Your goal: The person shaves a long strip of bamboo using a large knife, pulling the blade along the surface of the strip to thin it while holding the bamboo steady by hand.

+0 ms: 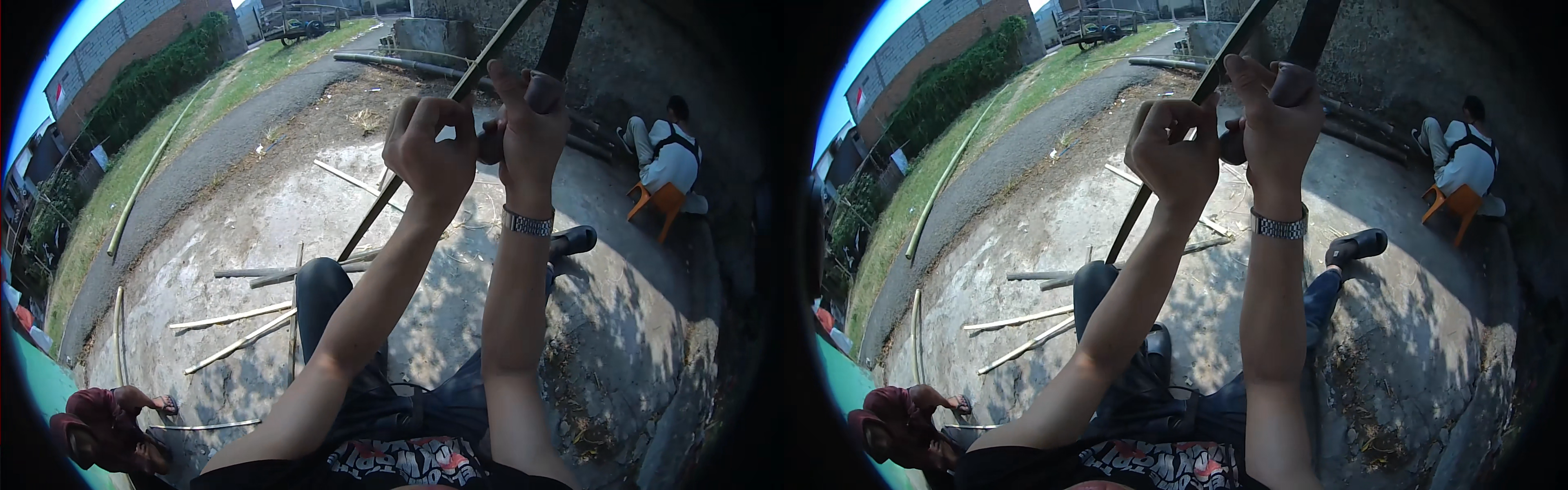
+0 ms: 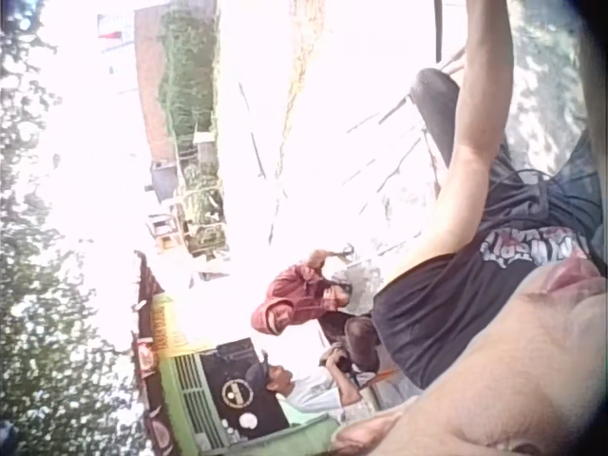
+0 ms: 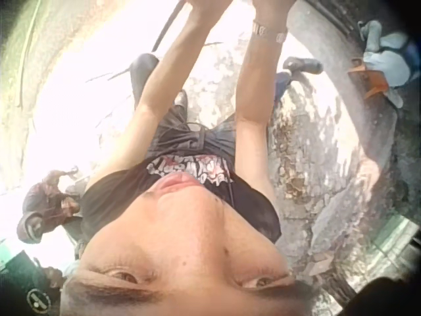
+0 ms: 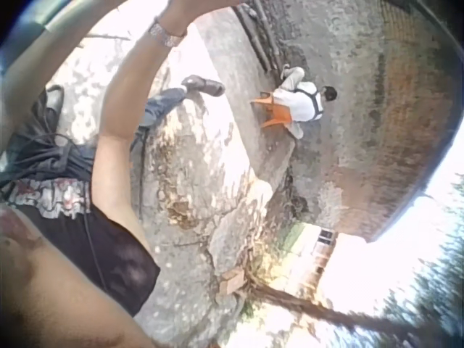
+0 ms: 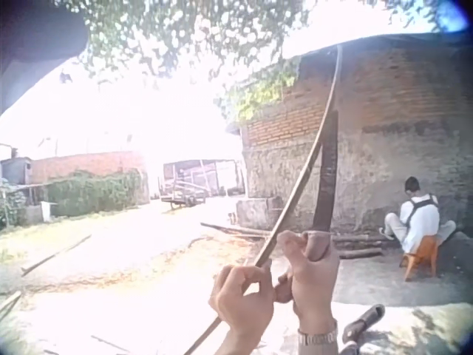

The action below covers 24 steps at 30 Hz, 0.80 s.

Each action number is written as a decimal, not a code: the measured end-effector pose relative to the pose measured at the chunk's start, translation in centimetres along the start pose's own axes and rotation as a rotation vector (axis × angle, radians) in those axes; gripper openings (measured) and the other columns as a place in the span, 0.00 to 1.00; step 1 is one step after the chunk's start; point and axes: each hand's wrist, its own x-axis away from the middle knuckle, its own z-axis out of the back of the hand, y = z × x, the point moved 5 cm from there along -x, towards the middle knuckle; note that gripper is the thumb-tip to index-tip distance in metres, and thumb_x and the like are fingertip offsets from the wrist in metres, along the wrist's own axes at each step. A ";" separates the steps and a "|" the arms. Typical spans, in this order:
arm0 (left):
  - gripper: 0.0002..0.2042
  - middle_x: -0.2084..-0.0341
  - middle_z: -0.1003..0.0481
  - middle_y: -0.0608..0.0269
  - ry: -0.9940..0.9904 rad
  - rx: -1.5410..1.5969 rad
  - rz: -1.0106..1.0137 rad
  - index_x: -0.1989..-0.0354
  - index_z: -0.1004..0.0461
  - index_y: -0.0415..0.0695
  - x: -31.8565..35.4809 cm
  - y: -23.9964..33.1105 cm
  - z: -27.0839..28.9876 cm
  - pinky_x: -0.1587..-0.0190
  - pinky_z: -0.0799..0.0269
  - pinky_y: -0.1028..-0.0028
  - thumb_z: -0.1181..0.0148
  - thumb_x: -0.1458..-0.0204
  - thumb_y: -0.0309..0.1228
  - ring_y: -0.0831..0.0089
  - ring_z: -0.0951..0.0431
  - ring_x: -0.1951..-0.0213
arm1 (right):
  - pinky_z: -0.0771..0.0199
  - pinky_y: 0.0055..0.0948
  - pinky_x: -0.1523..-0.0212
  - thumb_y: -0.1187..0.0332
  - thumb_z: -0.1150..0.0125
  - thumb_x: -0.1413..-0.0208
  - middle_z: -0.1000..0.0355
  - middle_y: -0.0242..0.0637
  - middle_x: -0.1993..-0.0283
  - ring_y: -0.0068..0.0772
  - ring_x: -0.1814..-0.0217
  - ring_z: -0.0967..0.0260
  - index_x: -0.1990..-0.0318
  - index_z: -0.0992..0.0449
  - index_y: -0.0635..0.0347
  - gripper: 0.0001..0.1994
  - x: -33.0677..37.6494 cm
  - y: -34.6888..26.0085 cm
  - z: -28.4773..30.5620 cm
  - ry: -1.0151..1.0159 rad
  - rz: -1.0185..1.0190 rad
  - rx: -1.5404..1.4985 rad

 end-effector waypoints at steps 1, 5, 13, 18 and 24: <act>0.09 0.79 0.25 0.67 -0.027 0.014 -0.039 0.79 0.23 0.46 0.2 0.3 -0.3 0.74 0.31 0.72 0.26 0.58 0.25 0.71 0.23 0.77 | 0.34 0.18 0.83 0.64 0.20 0.51 0.32 0.24 0.76 0.10 0.82 0.39 0.76 0.37 0.52 0.23 -0.9 -0.8 -0.5 -0.017 0.039 0.103; 0.09 0.80 0.26 0.69 -0.105 -0.010 -0.177 0.80 0.25 0.49 1.4 1.6 -0.6 0.72 0.32 0.67 0.29 0.62 0.22 0.67 0.25 0.75 | 0.38 0.18 0.82 0.63 0.18 0.54 0.34 0.23 0.76 0.10 0.83 0.41 0.64 0.28 0.60 0.21 -2.0 -0.5 1.1 -0.165 0.083 0.164; 0.06 0.77 0.22 0.62 -0.381 -0.022 -0.137 0.75 0.21 0.47 6.8 -1.0 3.7 0.66 0.28 0.69 0.33 0.62 0.21 0.63 0.22 0.74 | 0.26 0.24 0.74 0.66 0.23 0.56 0.26 0.33 0.72 0.20 0.71 0.26 0.61 0.30 0.65 0.21 3.4 2.0 2.3 -0.285 -0.137 0.406; 0.10 0.70 0.18 0.52 -0.411 0.201 0.159 0.63 0.21 0.34 10.0 -5.8 15.9 0.54 0.28 0.71 0.42 0.52 0.25 0.68 0.17 0.64 | 0.31 0.23 0.80 0.70 0.25 0.54 0.28 0.31 0.70 0.18 0.80 0.34 0.59 0.30 0.60 0.19 7.8 4.9 6.4 -0.393 -0.092 0.572; 0.38 0.42 0.28 0.49 -0.477 0.123 0.237 0.33 0.38 0.40 -2.1 -2.9 11.7 0.44 0.31 0.64 0.29 0.49 0.45 0.59 0.30 0.38 | 0.35 0.22 0.84 0.78 0.29 0.53 0.27 0.30 0.69 0.17 0.82 0.33 0.54 0.30 0.61 0.19 15.8 7.9 8.1 -0.582 -0.549 0.395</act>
